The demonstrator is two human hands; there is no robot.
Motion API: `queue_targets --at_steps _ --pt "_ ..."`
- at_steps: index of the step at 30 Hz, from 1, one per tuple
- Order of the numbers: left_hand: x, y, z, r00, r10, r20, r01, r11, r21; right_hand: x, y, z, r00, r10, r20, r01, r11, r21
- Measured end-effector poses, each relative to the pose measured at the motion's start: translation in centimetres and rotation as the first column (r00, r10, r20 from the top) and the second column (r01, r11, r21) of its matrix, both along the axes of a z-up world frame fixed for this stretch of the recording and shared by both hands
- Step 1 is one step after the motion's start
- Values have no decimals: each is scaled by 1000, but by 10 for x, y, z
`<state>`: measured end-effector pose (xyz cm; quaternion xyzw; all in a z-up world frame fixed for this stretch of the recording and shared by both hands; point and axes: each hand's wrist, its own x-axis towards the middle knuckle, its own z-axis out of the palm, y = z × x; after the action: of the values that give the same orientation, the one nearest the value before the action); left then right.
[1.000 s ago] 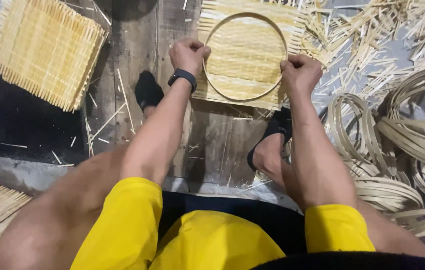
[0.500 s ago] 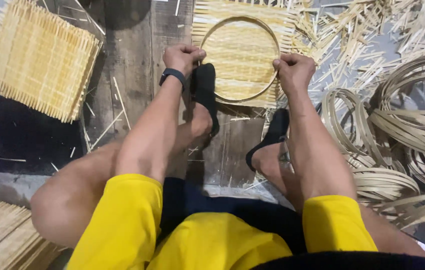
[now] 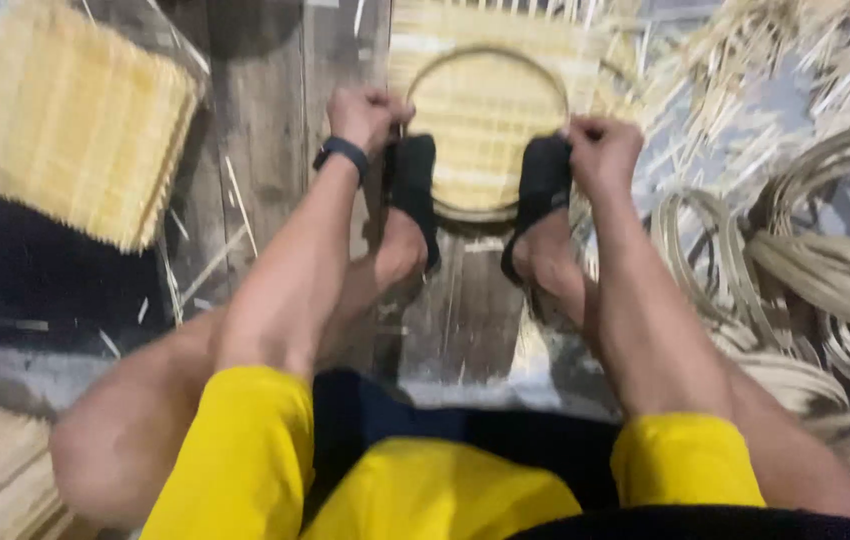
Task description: Assembling and trimming bamboo mats to fit circular sieve frames using a wooden mold and scissors.
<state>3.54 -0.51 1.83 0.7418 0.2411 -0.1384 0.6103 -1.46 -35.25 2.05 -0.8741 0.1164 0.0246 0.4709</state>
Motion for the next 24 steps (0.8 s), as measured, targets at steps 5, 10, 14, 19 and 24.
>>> queue_targets --at_steps 5,10,14,19,24 --pt "26 -42 -6 770 -551 321 246 721 647 -22 96 84 899 428 91 -358 840 -409" --pt "71 -73 -36 469 -714 520 130 638 759 -33 129 29 587 808 -44 -599 397 -695" --pt "50 -80 -11 712 -619 332 300 695 653 -54 129 9 595 786 -169 -497 195 -846" --pt "70 -83 -4 710 -561 425 268 774 574 6 121 64 625 780 25 -564 474 -676" --pt "69 -79 11 752 -550 362 365 806 466 68 74 51 792 500 352 -352 843 -406"
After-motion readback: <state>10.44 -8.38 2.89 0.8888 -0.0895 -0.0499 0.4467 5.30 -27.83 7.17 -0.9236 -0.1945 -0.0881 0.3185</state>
